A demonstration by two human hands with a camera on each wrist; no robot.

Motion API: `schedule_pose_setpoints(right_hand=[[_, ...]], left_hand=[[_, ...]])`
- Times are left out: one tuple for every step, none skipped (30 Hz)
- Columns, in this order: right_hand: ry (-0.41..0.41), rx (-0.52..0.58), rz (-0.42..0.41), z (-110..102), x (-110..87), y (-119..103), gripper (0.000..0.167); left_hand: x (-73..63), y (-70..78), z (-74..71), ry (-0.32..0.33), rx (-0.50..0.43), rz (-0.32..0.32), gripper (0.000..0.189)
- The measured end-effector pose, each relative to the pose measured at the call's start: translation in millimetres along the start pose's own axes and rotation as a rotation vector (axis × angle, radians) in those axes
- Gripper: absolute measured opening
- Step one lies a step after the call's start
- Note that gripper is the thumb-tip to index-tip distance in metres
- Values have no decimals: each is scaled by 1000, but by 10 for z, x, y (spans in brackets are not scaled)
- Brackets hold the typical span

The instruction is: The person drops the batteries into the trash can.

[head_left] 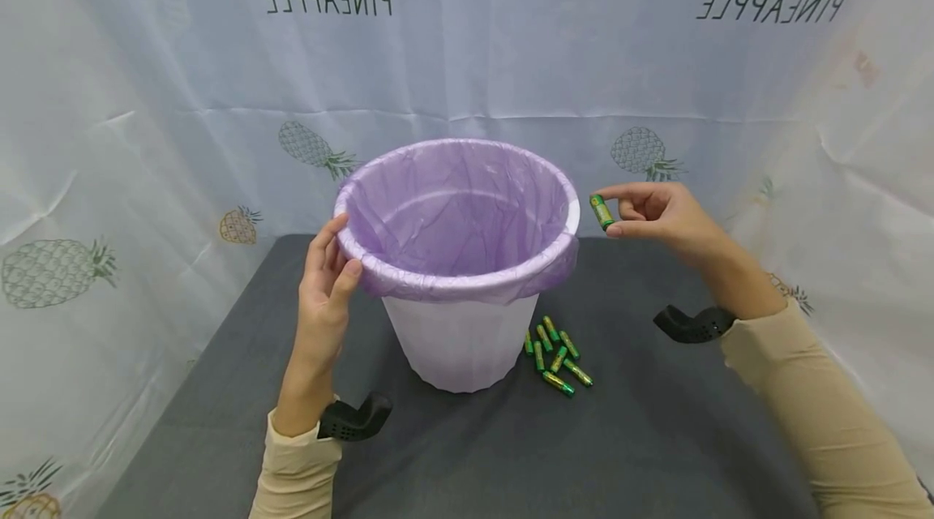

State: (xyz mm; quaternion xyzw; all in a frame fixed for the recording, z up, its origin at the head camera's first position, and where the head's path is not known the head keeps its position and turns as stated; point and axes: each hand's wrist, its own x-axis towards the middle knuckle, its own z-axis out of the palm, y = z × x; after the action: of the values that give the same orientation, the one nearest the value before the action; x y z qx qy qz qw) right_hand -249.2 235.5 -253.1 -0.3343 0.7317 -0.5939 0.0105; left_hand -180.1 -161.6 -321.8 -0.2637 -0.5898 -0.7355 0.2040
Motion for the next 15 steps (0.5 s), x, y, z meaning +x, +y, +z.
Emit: schedule_pose_setpoints(right_hand=[[6, -5, 10, 6, 18, -24, 42], [9, -12, 20, 10, 36, -45, 41], [13, -18, 29, 15, 56, -65, 40], [13, -21, 39, 22, 75, -83, 39], [14, -27, 48, 29, 96, -101, 38], [18, -33, 55, 38, 119, -116, 37], [23, -39, 62, 48, 142, -130, 37], [30, -50, 70, 59, 166, -143, 36], [37, -61, 78, 74, 192, -154, 35], [43, -73, 88, 92, 220, -164, 34], [48, -85, 101, 111, 247, -172, 34], [52, -102, 111, 131, 277, -176, 33], [56, -117, 122, 152, 307, -178, 32], [60, -131, 133, 172, 336, -177, 31], [62, -142, 144, 191, 363, -173, 31]], left_hand=[[1, 0, 1, 0, -1, 0, 49], [2, -2, 1, 1, -2, -1, 49], [3, -4, 3, -2, -5, 1, 49], [2, -8, 0, 0, -5, -2, 49], [2, -10, -1, -3, -5, -2, 49], [3, -13, -3, -2, -4, -4, 49], [3, -16, -5, -2, -2, -5, 49], [3, -18, -7, 1, 0, -9, 49], [3, -19, -8, 5, 2, -12, 49], [2, -20, -9, 8, 3, -15, 50], [1, -18, -9, 11, 3, -19, 50], [-1, -16, -8, 16, 3, -25, 50], [-3, -14, -7, 23, 2, -30, 50], [-3, -11, -6, 26, 2, -34, 50], [-3, -8, -5, 24, 3, -34, 50]])
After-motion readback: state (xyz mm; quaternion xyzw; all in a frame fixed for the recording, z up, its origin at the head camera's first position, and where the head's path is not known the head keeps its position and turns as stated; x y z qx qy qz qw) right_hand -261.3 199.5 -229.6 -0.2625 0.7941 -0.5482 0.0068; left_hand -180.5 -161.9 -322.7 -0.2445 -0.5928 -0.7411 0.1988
